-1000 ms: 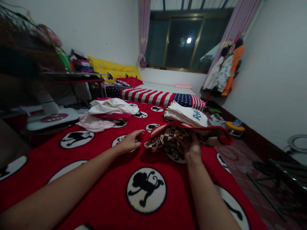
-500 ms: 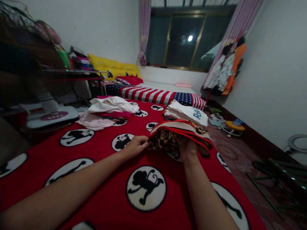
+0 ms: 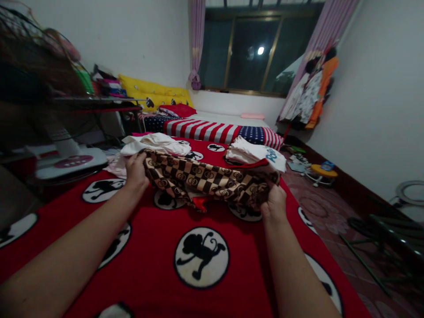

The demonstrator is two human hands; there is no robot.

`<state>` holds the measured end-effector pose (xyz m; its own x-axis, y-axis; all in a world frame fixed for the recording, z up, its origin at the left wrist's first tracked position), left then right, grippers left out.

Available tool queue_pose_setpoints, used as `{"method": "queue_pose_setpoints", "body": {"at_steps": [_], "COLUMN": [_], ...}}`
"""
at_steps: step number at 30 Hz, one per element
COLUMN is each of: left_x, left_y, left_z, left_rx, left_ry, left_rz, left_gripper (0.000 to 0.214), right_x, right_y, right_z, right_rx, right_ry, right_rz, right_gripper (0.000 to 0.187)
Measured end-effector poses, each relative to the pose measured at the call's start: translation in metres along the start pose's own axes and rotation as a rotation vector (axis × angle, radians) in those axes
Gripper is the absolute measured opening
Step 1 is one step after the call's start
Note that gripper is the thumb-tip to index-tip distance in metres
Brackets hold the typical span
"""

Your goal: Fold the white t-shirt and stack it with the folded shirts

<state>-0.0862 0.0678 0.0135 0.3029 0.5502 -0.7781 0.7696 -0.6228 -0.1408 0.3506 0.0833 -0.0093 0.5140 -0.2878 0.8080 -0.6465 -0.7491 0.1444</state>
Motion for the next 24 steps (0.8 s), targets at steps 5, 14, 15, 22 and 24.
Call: {"method": "queue_pose_setpoints", "body": {"at_steps": [5,14,15,22,24], "left_x": [0.008,-0.010,-0.009,0.023,0.030], "left_y": [0.018,0.073,0.083,0.128,0.130], "left_z": [-0.009,-0.044,-0.048,-0.045,-0.045], "left_rx": [0.028,0.563,0.699,1.306,1.267], "left_ry": [-0.116,-0.806,-0.839,-1.084,-1.114], "left_rz": [-0.117,-0.793,-0.839,-0.784,-0.818], "left_gripper": [0.030,0.039,0.027,0.056,0.063], "right_x": [-0.003,-0.026,-0.028,-0.007,0.005], "right_y": [0.015,0.056,0.054,0.038,0.030], "right_z": [-0.007,-0.023,-0.020,-0.016,-0.015], "right_rx": [0.094,0.735,0.725,0.440,0.338], "right_ry": [0.164,1.409,1.473,1.198,0.986], "right_rz": [0.210,0.886,0.917,0.993,0.881], "right_gripper": [0.055,0.082,0.079,0.044,0.041]}}
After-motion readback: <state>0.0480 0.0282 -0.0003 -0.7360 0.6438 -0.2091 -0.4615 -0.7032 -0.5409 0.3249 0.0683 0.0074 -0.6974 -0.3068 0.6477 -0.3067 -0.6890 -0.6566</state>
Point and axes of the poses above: each hand's wrist, its own y-axis away from the middle knuckle, its own z-axis out of the back of the hand, x = y × z, the point moved 6 cm from there along -y, towards the middle knuckle, and after that the axes turned 15 degrees about -x, right-handed, at the moved point
